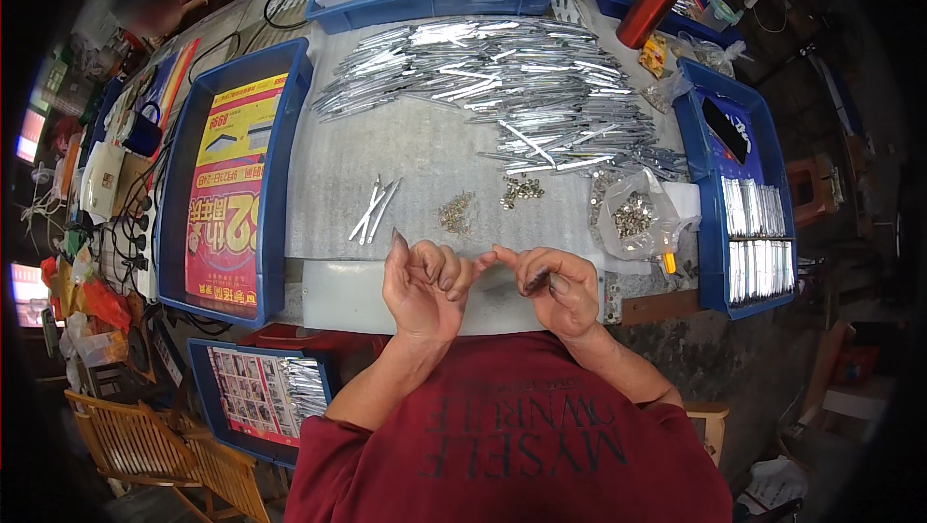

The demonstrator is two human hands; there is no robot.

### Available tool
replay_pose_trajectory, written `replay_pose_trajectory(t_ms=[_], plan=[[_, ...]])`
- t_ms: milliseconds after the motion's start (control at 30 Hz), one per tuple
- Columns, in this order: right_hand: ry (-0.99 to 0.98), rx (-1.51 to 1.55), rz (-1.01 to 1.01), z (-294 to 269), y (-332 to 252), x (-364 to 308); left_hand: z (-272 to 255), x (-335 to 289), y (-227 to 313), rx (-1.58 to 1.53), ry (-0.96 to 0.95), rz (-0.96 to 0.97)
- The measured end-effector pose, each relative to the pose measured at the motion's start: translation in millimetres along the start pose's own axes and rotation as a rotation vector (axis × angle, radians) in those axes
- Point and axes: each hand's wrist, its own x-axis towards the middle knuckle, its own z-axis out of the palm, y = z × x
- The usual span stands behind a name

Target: The person assembles small metal components by attaching small fasteners onto the ends of thin metal strips by hand and setting them on the table.

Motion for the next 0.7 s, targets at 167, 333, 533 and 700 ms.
replay_pose_trajectory(t_ms=[167,333,533,700], plan=[[-0.005,0.002,-0.021,-0.8,-0.6,1.4,1.4,0.1,0.0,0.022,0.013,-0.005],[0.010,0.000,-0.021,-0.9,-0.9,1.0,2.6,-0.7,1.2,0.047,-0.011,-0.003],[0.028,-0.016,-0.017,-2.0,-0.3,-0.4,0.9,-1.4,1.1,0.073,-0.046,0.013],[0.027,0.021,-0.035,-1.7,0.1,-0.4,1.2,-3.0,1.6,0.086,-0.055,0.024]])
